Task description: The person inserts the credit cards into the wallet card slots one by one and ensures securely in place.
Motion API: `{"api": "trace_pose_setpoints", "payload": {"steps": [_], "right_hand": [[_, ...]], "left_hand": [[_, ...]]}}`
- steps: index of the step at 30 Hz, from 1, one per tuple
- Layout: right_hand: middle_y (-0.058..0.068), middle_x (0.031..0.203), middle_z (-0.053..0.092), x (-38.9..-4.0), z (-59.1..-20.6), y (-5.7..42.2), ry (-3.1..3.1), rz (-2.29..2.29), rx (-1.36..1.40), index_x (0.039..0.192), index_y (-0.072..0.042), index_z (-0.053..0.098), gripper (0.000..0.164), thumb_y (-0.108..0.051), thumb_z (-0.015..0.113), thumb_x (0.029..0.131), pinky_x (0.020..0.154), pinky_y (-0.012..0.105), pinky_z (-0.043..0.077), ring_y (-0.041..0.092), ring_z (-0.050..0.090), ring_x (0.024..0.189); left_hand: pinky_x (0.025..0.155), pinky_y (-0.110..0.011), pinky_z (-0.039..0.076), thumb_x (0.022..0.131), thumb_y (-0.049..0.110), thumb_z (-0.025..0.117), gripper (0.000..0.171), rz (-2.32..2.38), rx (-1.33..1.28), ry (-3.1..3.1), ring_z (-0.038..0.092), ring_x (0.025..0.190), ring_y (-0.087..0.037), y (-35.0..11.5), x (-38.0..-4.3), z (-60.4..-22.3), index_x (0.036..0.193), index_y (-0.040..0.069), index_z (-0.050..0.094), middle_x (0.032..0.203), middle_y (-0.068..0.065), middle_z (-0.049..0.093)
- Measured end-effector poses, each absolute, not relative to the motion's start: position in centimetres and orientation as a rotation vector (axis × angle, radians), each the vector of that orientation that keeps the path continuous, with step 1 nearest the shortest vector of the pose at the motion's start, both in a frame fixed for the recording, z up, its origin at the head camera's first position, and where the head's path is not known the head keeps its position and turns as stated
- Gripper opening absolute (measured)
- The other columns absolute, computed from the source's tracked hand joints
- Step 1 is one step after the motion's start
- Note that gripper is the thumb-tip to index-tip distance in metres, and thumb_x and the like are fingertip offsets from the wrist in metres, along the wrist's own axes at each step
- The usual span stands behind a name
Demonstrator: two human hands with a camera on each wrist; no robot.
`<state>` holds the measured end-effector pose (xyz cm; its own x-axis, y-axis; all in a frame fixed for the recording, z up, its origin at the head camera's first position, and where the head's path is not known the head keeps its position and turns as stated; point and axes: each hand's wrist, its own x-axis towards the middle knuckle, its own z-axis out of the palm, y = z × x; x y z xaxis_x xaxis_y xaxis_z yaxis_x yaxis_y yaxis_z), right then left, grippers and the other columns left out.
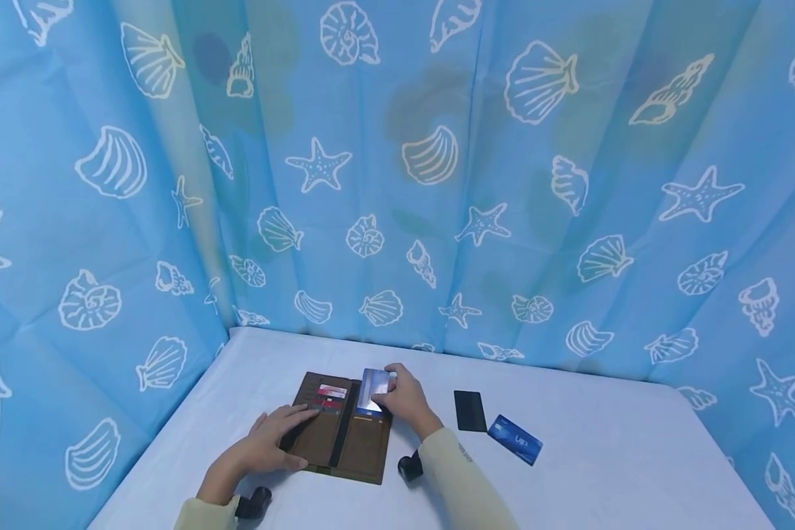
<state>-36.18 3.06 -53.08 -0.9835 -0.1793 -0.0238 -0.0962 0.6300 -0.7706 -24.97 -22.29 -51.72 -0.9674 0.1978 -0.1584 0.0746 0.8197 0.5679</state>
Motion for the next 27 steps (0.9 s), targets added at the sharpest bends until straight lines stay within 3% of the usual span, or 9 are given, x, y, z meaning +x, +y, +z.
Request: {"api": "trace_pose_setpoints", "payload": {"steps": [7, 13, 17, 27], "right_hand": [[0.005, 0.085, 0.055, -36.7, -53.0, 3.7, 2.716, -1.264, -0.248, 0.133, -0.011, 0.056, 0.054, -0.019, 0.079, 0.085, 0.067, 0.028, 0.045, 0.019, 0.053, 0.077], [0.009, 0.101, 0.06, -36.5, -53.1, 4.2, 2.73, -1.228, -0.25, 0.125, -0.008, 0.062, 0.045, -0.02, 0.079, 0.085, 0.084, 0.04, 0.055, 0.023, 0.056, 0.093], [0.011, 0.111, 0.058, -36.2, -52.9, 4.2, 2.725, -1.23, -0.294, 0.121, -0.006, 0.066, 0.038, -0.017, 0.077, 0.086, 0.093, 0.046, 0.054, 0.025, 0.056, 0.099], [0.008, 0.109, 0.057, -36.3, -52.8, 4.4, 2.676, -1.207, -0.378, 0.119, -0.012, 0.067, 0.033, -0.012, 0.075, 0.086, 0.087, 0.041, 0.052, 0.022, 0.054, 0.097]], "left_hand": [[0.117, -0.072, 0.009, 0.074, 0.028, 0.087, 0.08, 0.861, 0.223, 2.798, 0.029, 0.145, -0.042, -22.2, -25.1, -51.6, 0.145, 0.022, 0.05, 0.153, -0.014, 0.043], [0.116, -0.072, 0.009, 0.074, 0.028, 0.087, 0.08, 0.869, 0.236, 2.794, 0.028, 0.145, -0.044, -22.2, -25.0, -51.7, 0.145, 0.022, 0.05, 0.153, -0.015, 0.042], [0.117, -0.071, 0.009, 0.075, 0.029, 0.086, 0.08, 0.861, 0.216, 2.793, 0.028, 0.146, -0.043, -22.2, -25.0, -51.8, 0.145, 0.023, 0.05, 0.153, -0.014, 0.042], [0.117, -0.071, 0.009, 0.075, 0.029, 0.086, 0.081, 0.855, 0.21, 2.789, 0.027, 0.146, -0.043, -22.4, -25.0, -51.6, 0.146, 0.022, 0.049, 0.154, -0.014, 0.042]]}}
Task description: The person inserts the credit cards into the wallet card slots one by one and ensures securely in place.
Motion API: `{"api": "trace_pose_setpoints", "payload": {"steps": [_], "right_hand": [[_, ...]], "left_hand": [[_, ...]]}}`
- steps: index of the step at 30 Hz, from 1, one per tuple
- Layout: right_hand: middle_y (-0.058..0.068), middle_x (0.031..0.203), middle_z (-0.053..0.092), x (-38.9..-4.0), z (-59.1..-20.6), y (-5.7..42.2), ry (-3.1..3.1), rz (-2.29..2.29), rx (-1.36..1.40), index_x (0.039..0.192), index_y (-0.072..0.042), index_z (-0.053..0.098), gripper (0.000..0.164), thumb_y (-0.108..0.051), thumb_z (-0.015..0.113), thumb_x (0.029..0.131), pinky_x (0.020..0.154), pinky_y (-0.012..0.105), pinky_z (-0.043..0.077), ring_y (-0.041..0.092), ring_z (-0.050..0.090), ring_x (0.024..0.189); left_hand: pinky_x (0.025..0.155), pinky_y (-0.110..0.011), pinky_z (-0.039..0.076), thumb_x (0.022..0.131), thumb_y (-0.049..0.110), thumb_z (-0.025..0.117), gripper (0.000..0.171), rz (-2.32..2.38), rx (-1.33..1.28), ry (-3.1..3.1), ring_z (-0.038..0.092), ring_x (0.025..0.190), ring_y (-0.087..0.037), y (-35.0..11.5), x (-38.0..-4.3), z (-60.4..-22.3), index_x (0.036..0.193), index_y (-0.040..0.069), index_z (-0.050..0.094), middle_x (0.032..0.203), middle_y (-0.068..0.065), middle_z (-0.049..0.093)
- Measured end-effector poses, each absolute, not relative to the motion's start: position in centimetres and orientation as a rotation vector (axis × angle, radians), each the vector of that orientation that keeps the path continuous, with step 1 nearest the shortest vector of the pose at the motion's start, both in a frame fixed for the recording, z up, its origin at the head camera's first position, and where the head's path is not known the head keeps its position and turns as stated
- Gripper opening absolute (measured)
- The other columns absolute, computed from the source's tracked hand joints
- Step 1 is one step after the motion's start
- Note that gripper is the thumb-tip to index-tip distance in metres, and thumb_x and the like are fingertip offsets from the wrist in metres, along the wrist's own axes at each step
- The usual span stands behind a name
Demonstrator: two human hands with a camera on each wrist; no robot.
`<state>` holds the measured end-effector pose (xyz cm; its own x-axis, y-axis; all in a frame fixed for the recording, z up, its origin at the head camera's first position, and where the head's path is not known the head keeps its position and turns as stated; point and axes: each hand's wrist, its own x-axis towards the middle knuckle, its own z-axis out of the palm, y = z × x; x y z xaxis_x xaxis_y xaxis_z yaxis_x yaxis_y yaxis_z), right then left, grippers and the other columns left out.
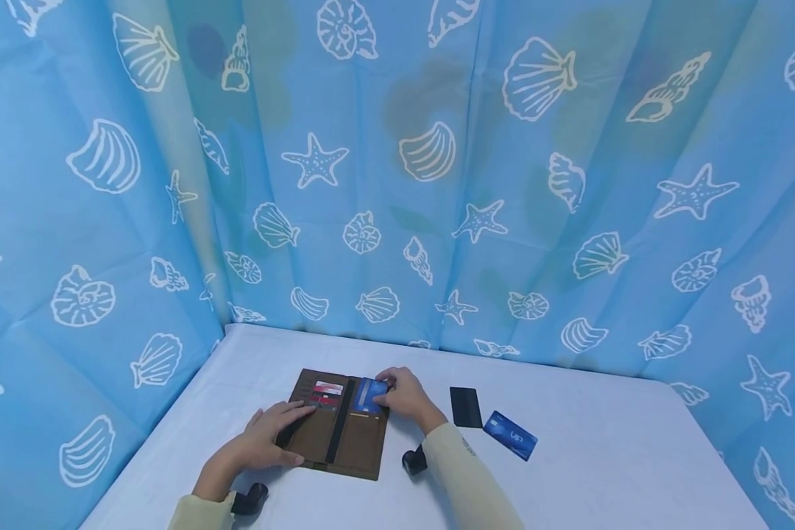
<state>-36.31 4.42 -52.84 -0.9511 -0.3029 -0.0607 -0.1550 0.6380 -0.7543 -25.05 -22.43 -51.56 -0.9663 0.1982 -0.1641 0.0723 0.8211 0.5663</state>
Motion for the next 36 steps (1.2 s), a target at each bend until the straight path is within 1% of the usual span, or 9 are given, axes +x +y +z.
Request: {"api": "trace_pose_setpoints", "payload": {"steps": [3, 8, 17, 20, 23, 25, 28, 31, 36], "right_hand": [[0.007, 0.109, 0.057, -36.36, -52.91, 4.53, 2.65, -1.199, -0.389, 0.117, -0.014, 0.068, 0.032, -0.013, 0.074, 0.087, 0.089, 0.041, 0.05, 0.022, 0.053, 0.098], [0.008, 0.111, 0.057, -36.32, -52.97, 4.56, 2.626, -1.216, -0.407, 0.117, -0.012, 0.068, 0.031, -0.01, 0.073, 0.087, 0.09, 0.042, 0.05, 0.023, 0.052, 0.1], [0.005, 0.099, 0.06, -36.29, -52.8, 4.55, 2.583, -1.207, -0.478, 0.11, -0.011, 0.071, 0.023, -0.003, 0.068, 0.089, 0.084, 0.037, 0.049, 0.02, 0.053, 0.091], [0.003, 0.097, 0.06, -36.42, -53.11, 4.56, 2.573, -1.221, -0.468, 0.108, -0.012, 0.071, 0.019, -0.007, 0.067, 0.09, 0.083, 0.035, 0.049, 0.019, 0.054, 0.09], [0.002, 0.094, 0.06, -36.46, -53.35, 4.59, 2.554, -1.236, -0.464, 0.106, -0.014, 0.072, 0.016, -0.015, 0.069, 0.091, 0.079, 0.032, 0.047, 0.018, 0.054, 0.089], [0.001, 0.092, 0.061, -36.4, -53.37, 4.61, 2.54, -1.235, -0.477, 0.105, -0.015, 0.072, 0.017, -0.022, 0.072, 0.089, 0.076, 0.031, 0.046, 0.018, 0.054, 0.087], [0.002, 0.093, 0.061, -36.19, -53.19, 4.62, 2.521, -1.224, -0.504, 0.105, -0.015, 0.072, 0.025, -0.029, 0.077, 0.085, 0.074, 0.031, 0.046, 0.019, 0.053, 0.088], [0.002, 0.096, 0.06, -36.0, -53.03, 4.64, 2.526, -1.198, -0.536, 0.105, -0.015, 0.071, 0.028, -0.03, 0.08, 0.082, 0.075, 0.03, 0.046, 0.019, 0.052, 0.089], [0.001, 0.101, 0.057, -35.82, -53.01, 4.66, 2.545, -1.15, -0.599, 0.1, -0.017, 0.072, 0.023, -0.028, 0.081, 0.082, 0.078, 0.03, 0.047, 0.018, 0.051, 0.092]], "left_hand": [[0.118, -0.07, 0.009, 0.075, 0.029, 0.086, 0.08, 0.854, 0.202, 2.79, 0.028, 0.146, -0.041, -22.4, -25.01, -51.67, 0.146, 0.023, 0.049, 0.153, -0.014, 0.042], [0.118, -0.07, 0.009, 0.074, 0.028, 0.087, 0.081, 0.862, 0.208, 2.795, 0.03, 0.145, -0.04, -22.44, -24.9, -51.67, 0.145, 0.022, 0.05, 0.152, -0.014, 0.043], [0.118, -0.07, 0.008, 0.073, 0.028, 0.087, 0.081, 0.869, 0.207, 2.797, 0.031, 0.144, -0.04, -22.45, -24.91, -51.67, 0.145, 0.022, 0.05, 0.152, -0.014, 0.043], [0.118, -0.071, 0.008, 0.073, 0.028, 0.088, 0.081, 0.869, 0.211, 2.797, 0.031, 0.144, -0.04, -22.49, -24.94, -51.68, 0.145, 0.022, 0.05, 0.152, -0.014, 0.043], [0.117, -0.071, 0.008, 0.073, 0.029, 0.087, 0.081, 0.868, 0.218, 2.797, 0.031, 0.144, -0.041, -22.48, -24.94, -51.86, 0.145, 0.022, 0.05, 0.152, -0.014, 0.043], [0.117, -0.071, 0.008, 0.073, 0.029, 0.087, 0.081, 0.867, 0.22, 2.8, 0.031, 0.145, -0.041, -22.46, -24.92, -51.94, 0.145, 0.022, 0.05, 0.153, -0.014, 0.043], [0.117, -0.071, 0.009, 0.073, 0.028, 0.087, 0.081, 0.864, 0.22, 2.804, 0.031, 0.144, -0.041, -22.44, -24.94, -51.94, 0.145, 0.022, 0.05, 0.152, -0.014, 0.043], [0.117, -0.071, 0.009, 0.073, 0.028, 0.087, 0.08, 0.866, 0.213, 2.808, 0.032, 0.144, -0.04, -22.39, -24.93, -51.84, 0.144, 0.021, 0.051, 0.152, -0.014, 0.044], [0.117, -0.071, 0.01, 0.073, 0.028, 0.088, 0.08, 0.866, 0.212, 2.817, 0.033, 0.143, -0.04, -22.25, -24.88, -51.65, 0.144, 0.021, 0.051, 0.151, -0.014, 0.044]]}}
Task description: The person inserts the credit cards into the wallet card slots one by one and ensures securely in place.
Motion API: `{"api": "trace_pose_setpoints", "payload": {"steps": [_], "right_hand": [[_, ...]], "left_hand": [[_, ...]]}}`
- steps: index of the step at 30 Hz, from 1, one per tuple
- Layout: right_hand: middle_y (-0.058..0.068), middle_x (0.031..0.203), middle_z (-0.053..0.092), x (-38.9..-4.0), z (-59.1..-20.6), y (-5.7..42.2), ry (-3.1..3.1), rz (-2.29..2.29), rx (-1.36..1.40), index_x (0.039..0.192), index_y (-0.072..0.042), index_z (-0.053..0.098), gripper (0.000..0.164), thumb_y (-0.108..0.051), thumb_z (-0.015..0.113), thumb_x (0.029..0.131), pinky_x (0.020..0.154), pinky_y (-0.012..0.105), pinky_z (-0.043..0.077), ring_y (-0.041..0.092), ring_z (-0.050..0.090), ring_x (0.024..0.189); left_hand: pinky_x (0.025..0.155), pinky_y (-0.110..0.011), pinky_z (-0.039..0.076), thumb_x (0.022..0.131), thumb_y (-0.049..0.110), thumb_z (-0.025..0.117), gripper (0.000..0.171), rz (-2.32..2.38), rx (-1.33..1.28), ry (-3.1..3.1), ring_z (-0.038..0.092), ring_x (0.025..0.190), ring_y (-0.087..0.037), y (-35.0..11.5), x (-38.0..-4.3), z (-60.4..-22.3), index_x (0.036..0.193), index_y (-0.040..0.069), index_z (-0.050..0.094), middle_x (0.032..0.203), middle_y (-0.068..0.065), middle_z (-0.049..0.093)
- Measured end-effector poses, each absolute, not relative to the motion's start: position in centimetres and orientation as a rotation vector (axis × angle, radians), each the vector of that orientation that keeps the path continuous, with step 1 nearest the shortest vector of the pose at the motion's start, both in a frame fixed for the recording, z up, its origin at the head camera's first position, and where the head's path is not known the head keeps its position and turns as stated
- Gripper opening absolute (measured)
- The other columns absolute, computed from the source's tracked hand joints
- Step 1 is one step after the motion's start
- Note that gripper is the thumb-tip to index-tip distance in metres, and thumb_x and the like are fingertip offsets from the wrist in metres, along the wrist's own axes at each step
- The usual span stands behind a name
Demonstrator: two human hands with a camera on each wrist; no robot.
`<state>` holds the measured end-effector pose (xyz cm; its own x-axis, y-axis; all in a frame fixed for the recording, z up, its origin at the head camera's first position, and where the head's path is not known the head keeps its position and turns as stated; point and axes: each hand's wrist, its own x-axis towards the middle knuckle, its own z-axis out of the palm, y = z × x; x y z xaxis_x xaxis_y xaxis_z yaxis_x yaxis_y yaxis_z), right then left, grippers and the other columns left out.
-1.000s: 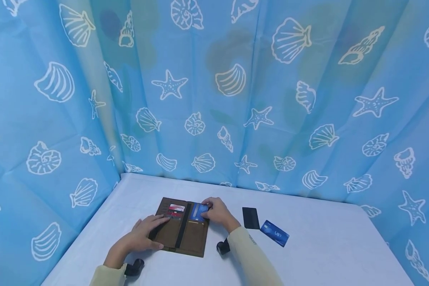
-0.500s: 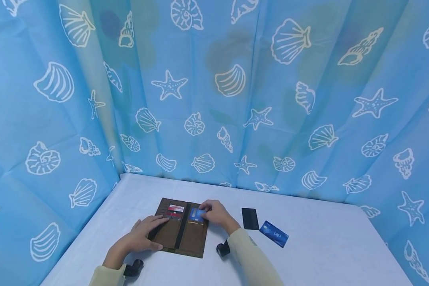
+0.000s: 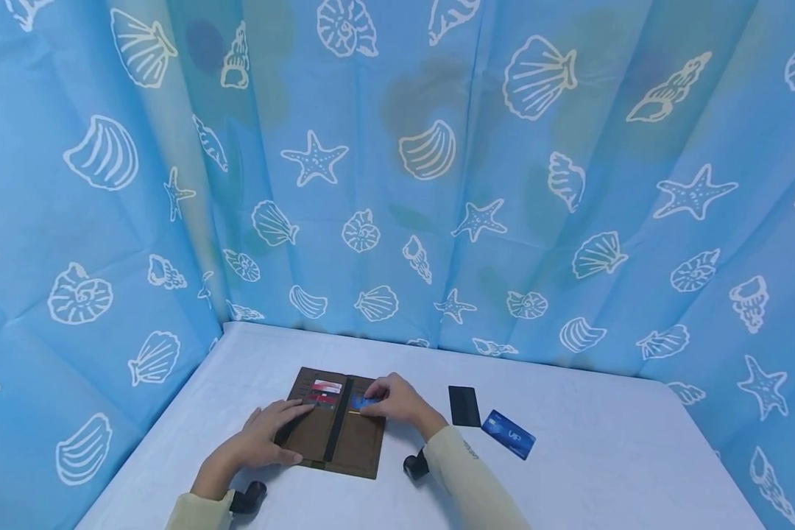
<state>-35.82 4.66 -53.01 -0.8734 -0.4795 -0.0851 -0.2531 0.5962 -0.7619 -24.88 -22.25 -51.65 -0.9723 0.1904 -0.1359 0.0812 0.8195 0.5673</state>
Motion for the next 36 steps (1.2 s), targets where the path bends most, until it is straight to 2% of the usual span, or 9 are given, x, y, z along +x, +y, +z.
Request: {"api": "trace_pose_setpoints", "payload": {"steps": [5, 13, 20, 25, 36], "right_hand": [[0.003, 0.104, 0.054, -35.6, -52.9, 4.6, 2.522, -1.142, -0.617, 0.098, -0.017, 0.072, 0.023, -0.028, 0.082, 0.081, 0.079, 0.032, 0.047, 0.019, 0.05, 0.094], [0.001, 0.101, 0.057, -36.1, -52.2, 4.4, 2.548, -1.088, -0.64, 0.1, -0.016, 0.071, 0.026, -0.029, 0.082, 0.081, 0.077, 0.031, 0.048, 0.018, 0.052, 0.091], [0.003, 0.109, 0.061, -35.2, -51.7, 4.9, 2.517, -1.133, -0.667, 0.114, -0.011, 0.068, 0.039, -0.028, 0.081, 0.082, 0.083, 0.034, 0.054, 0.018, 0.055, 0.096], [0.004, 0.113, 0.063, -34.5, -51.8, 6.2, 2.495, -1.157, -0.613, 0.119, -0.012, 0.065, 0.043, -0.027, 0.082, 0.081, 0.087, 0.04, 0.055, 0.02, 0.058, 0.1], [0.004, 0.113, 0.064, -34.2, -50.6, 9.4, 2.56, -1.125, -0.463, 0.121, -0.013, 0.064, 0.047, -0.026, 0.082, 0.081, 0.086, 0.042, 0.057, 0.02, 0.059, 0.101]], "left_hand": [[0.117, -0.072, 0.01, 0.072, 0.028, 0.089, 0.081, 0.86, 0.209, 2.827, 0.033, 0.143, -0.04, -22.2, -24.9, -51.5, 0.143, 0.022, 0.052, 0.151, -0.014, 0.045], [0.117, -0.072, 0.01, 0.072, 0.028, 0.089, 0.081, 0.851, 0.206, 2.836, 0.032, 0.144, -0.04, -22.4, -25.5, -51.1, 0.144, 0.022, 0.051, 0.152, -0.014, 0.044], [0.116, -0.073, 0.011, 0.072, 0.029, 0.088, 0.08, 0.853, 0.221, 2.826, 0.033, 0.143, -0.041, -22.4, -25.4, -51.5, 0.143, 0.021, 0.052, 0.151, -0.014, 0.045], [0.115, -0.073, 0.011, 0.073, 0.029, 0.088, 0.08, 0.857, 0.212, 2.801, 0.032, 0.143, -0.042, -22.3, -25.0, -52.0, 0.143, 0.021, 0.051, 0.151, -0.015, 0.044], [0.116, -0.072, 0.011, 0.073, 0.027, 0.088, 0.079, 0.844, 0.199, 2.803, 0.031, 0.144, -0.042, -22.2, -24.9, -51.7, 0.143, 0.021, 0.052, 0.152, -0.015, 0.044]]}}
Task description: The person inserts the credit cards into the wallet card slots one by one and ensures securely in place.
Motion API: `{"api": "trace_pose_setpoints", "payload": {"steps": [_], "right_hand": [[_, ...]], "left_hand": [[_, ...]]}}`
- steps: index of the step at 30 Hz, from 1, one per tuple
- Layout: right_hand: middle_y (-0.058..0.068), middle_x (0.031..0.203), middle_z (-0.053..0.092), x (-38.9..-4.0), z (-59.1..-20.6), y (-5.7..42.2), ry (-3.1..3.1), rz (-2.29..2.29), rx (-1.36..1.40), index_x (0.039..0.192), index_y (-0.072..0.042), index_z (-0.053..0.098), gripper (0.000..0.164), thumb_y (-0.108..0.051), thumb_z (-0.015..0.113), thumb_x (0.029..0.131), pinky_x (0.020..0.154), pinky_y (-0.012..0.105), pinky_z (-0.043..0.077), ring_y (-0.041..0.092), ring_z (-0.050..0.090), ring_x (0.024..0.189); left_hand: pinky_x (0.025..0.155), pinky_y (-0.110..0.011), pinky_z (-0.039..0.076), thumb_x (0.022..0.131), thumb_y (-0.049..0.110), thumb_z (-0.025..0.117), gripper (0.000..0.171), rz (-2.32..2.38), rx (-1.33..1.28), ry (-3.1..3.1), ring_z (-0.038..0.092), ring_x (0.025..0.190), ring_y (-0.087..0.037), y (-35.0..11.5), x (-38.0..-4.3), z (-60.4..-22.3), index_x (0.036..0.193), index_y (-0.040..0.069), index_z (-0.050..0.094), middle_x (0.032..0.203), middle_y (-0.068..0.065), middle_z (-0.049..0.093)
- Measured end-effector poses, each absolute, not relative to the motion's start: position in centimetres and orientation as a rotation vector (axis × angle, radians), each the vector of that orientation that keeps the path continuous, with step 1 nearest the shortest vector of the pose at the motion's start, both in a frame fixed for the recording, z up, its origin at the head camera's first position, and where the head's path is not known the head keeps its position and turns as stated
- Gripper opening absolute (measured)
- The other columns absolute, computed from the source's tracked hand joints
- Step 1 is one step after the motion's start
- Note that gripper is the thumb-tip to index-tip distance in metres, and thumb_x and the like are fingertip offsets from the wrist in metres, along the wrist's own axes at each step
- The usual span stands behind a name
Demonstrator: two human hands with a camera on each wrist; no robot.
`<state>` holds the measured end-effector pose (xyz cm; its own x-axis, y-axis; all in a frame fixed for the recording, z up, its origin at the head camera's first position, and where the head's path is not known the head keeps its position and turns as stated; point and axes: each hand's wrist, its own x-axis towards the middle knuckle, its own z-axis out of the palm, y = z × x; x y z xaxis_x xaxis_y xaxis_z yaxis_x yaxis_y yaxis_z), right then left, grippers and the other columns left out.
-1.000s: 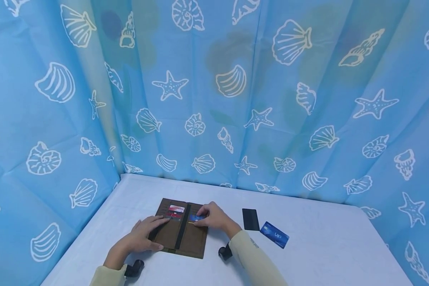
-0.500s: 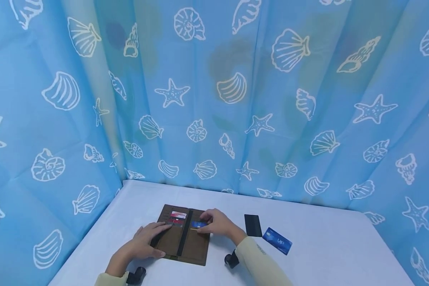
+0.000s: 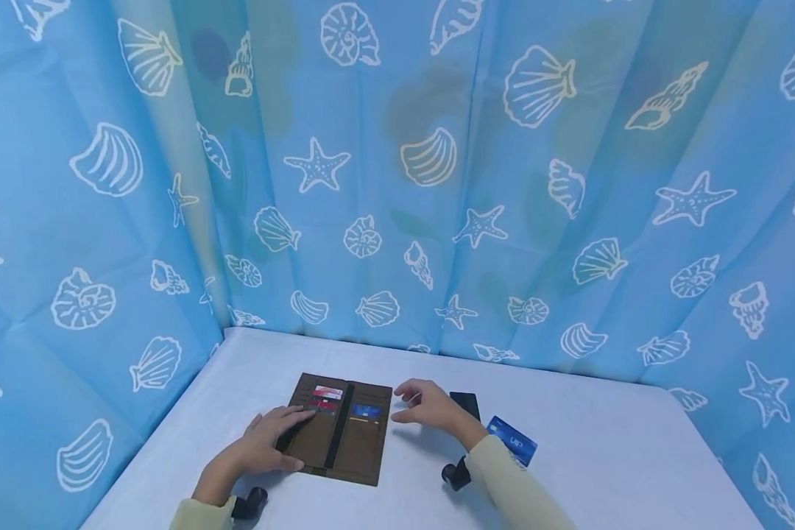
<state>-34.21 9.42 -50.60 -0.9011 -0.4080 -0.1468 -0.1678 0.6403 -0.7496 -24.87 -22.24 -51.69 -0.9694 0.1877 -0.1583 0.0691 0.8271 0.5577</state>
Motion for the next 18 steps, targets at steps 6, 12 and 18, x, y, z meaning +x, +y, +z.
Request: {"api": "trace_pose_setpoints", "payload": {"steps": [6, 12, 18], "right_hand": [[0.005, 0.112, 0.065, -33.9, -50.8, 11.7, 2.582, -1.128, -0.414, 0.12, -0.012, 0.065, 0.044, -0.025, 0.082, 0.081, 0.082, 0.04, 0.057, 0.019, 0.059, 0.098], [0.006, 0.11, 0.065, -34.2, -50.3, 13.9, 2.601, -1.147, -0.42, 0.121, -0.009, 0.065, 0.044, -0.025, 0.08, 0.083, 0.084, 0.038, 0.055, 0.018, 0.059, 0.096], [0.006, 0.107, 0.066, -34.2, -49.9, 15.8, 2.613, -1.157, -0.409, 0.122, -0.007, 0.064, 0.043, -0.024, 0.078, 0.084, 0.083, 0.033, 0.053, 0.018, 0.057, 0.093]], "left_hand": [[0.115, -0.073, 0.01, 0.073, 0.029, 0.088, 0.08, 0.839, 0.175, 2.777, 0.032, 0.143, -0.043, -22.1, -24.4, -52.2, 0.144, 0.021, 0.051, 0.151, -0.016, 0.044], [0.116, -0.072, 0.011, 0.074, 0.028, 0.087, 0.079, 0.82, 0.176, 2.8, 0.031, 0.144, -0.042, -22.0, -24.8, -51.4, 0.144, 0.022, 0.051, 0.152, -0.014, 0.044], [0.115, -0.074, 0.012, 0.072, 0.027, 0.088, 0.08, 0.795, 0.183, 2.807, 0.033, 0.142, -0.042, -21.9, -24.9, -51.1, 0.143, 0.02, 0.052, 0.15, -0.015, 0.045]]}}
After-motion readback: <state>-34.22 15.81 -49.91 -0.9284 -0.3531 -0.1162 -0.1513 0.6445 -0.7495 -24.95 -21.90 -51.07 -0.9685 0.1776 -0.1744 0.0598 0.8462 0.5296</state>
